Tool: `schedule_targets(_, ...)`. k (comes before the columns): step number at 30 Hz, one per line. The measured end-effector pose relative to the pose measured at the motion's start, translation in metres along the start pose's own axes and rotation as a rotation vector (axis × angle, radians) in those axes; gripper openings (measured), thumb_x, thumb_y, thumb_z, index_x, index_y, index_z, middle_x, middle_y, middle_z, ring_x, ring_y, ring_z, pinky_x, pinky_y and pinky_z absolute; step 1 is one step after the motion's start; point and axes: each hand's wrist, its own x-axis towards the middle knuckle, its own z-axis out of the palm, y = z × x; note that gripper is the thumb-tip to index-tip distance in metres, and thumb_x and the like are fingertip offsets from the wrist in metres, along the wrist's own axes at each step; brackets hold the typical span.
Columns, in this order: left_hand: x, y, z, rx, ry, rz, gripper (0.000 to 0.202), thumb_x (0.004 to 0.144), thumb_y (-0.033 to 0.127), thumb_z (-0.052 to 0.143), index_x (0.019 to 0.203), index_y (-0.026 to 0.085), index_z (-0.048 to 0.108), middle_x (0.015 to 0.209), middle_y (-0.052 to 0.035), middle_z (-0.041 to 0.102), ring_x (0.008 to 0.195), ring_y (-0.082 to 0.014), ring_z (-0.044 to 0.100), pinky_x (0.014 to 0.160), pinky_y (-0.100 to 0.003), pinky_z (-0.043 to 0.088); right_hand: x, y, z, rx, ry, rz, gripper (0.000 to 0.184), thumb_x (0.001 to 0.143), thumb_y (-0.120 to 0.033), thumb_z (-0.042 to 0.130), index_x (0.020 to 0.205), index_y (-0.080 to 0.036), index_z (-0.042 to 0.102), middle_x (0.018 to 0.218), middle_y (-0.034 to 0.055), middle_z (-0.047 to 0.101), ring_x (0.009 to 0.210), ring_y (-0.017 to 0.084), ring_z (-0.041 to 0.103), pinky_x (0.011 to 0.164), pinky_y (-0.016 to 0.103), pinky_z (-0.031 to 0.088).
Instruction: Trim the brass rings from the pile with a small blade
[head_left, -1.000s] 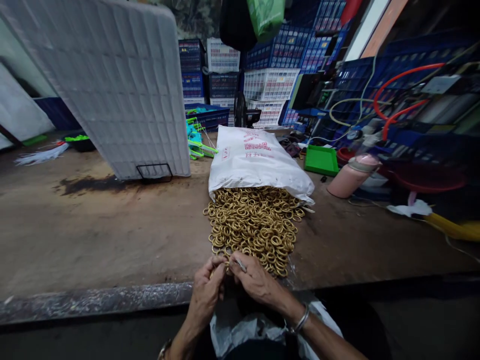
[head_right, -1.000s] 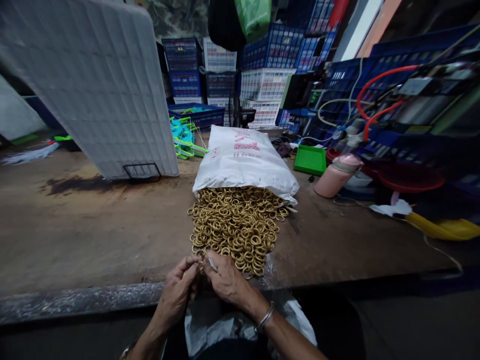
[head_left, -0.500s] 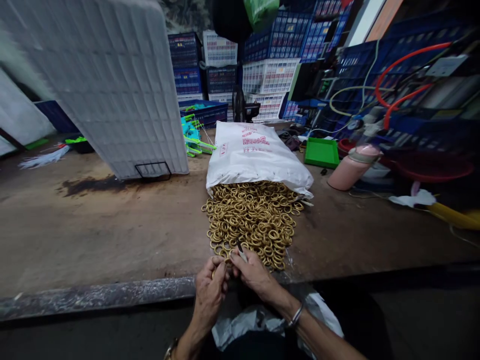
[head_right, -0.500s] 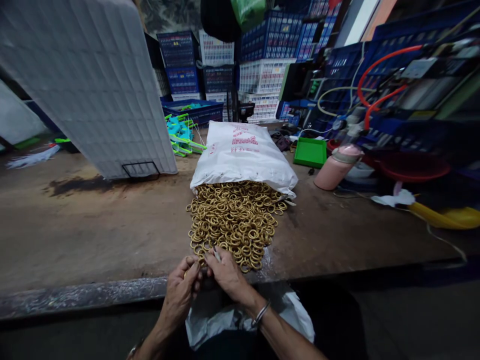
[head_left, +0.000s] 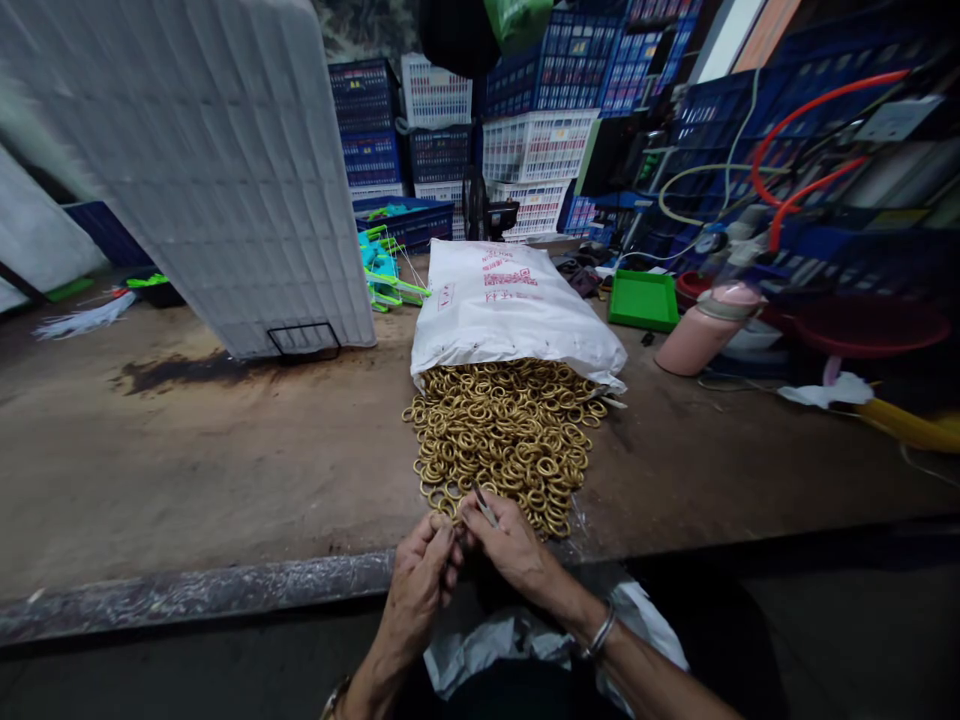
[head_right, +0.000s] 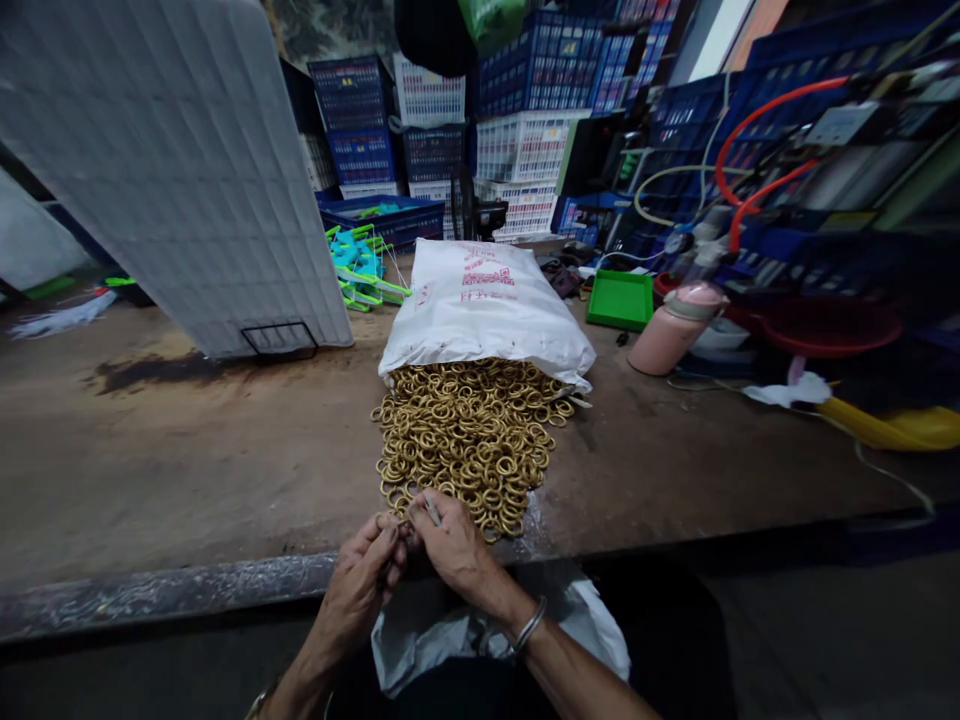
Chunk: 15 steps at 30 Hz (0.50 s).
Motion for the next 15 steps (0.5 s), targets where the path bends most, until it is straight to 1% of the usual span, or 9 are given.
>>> schedule_targets(2,0.001,-0.002,-0.001,-0.047,0.012,-0.004,0.033,0.072,0.051,0.053,0.072,0.018,0.047,0.054,0.0069,0.043,0.037,-0.0029,0.03,0.034,-0.014,0.02,0.0,0.002,0.0,-0.052,0.029,0.022,0.025,0.084,-0.029,0.035,0.065,-0.017,0.046,0.057,-0.0033,0.046,0.055,0.009,0.043,0.053,0.02,0.033)
schedule_targets(4,0.002,-0.004,-0.002,-0.083,0.026,-0.002,0.032,0.072,0.049,0.054,0.074,0.019,0.045,0.056,0.007,0.045,0.037,-0.0028,0.03,0.034,-0.014,0.019,-0.002,0.003,0.001,-0.192,0.053,-0.005,0.021,0.083,-0.024,0.035,0.066,-0.018,0.046,0.059,-0.0023,0.048,0.056,0.01,0.043,0.054,0.02,0.032)
schedule_targets(6,0.003,-0.006,-0.004,-0.089,0.024,0.016,0.032,0.072,0.05,0.054,0.074,0.019,0.045,0.054,0.0076,0.044,0.036,-0.003,0.029,0.035,-0.015,0.019,-0.006,0.003,0.002,-0.356,0.023,-0.067,0.013,0.077,-0.015,0.037,0.07,-0.018,0.047,0.063,-0.0014,0.051,0.058,0.01,0.044,0.055,0.02,0.03)
schedule_targets(7,0.003,-0.006,-0.005,-0.079,0.015,0.03,0.032,0.072,0.05,0.054,0.073,0.019,0.045,0.051,0.0082,0.043,0.036,-0.0032,0.028,0.035,-0.015,0.019,-0.008,0.003,0.003,-0.434,-0.005,-0.094,0.012,0.073,-0.011,0.038,0.072,-0.019,0.048,0.065,-0.0011,0.052,0.059,0.011,0.044,0.056,0.021,0.029)
schedule_targets(10,0.002,-0.003,-0.006,-0.026,-0.003,0.067,0.034,0.071,0.052,0.053,0.074,0.019,0.047,0.044,0.0095,0.037,0.035,-0.0042,0.026,0.036,-0.017,0.019,-0.012,0.003,0.006,-0.615,-0.073,-0.142,0.021,0.064,-0.004,0.038,0.075,-0.019,0.048,0.065,-0.0011,0.053,0.058,0.011,0.044,0.055,0.021,0.026)
schedule_targets(15,-0.002,0.004,-0.004,0.036,0.065,0.093,0.036,0.067,0.052,0.057,0.07,0.018,0.049,0.044,0.0084,0.039,0.037,-0.0049,0.028,0.037,-0.017,0.021,-0.013,0.004,0.009,-0.72,-0.075,-0.197,0.025,0.064,-0.004,0.037,0.081,-0.02,0.047,0.067,-0.0006,0.055,0.058,0.011,0.045,0.055,0.022,0.024)
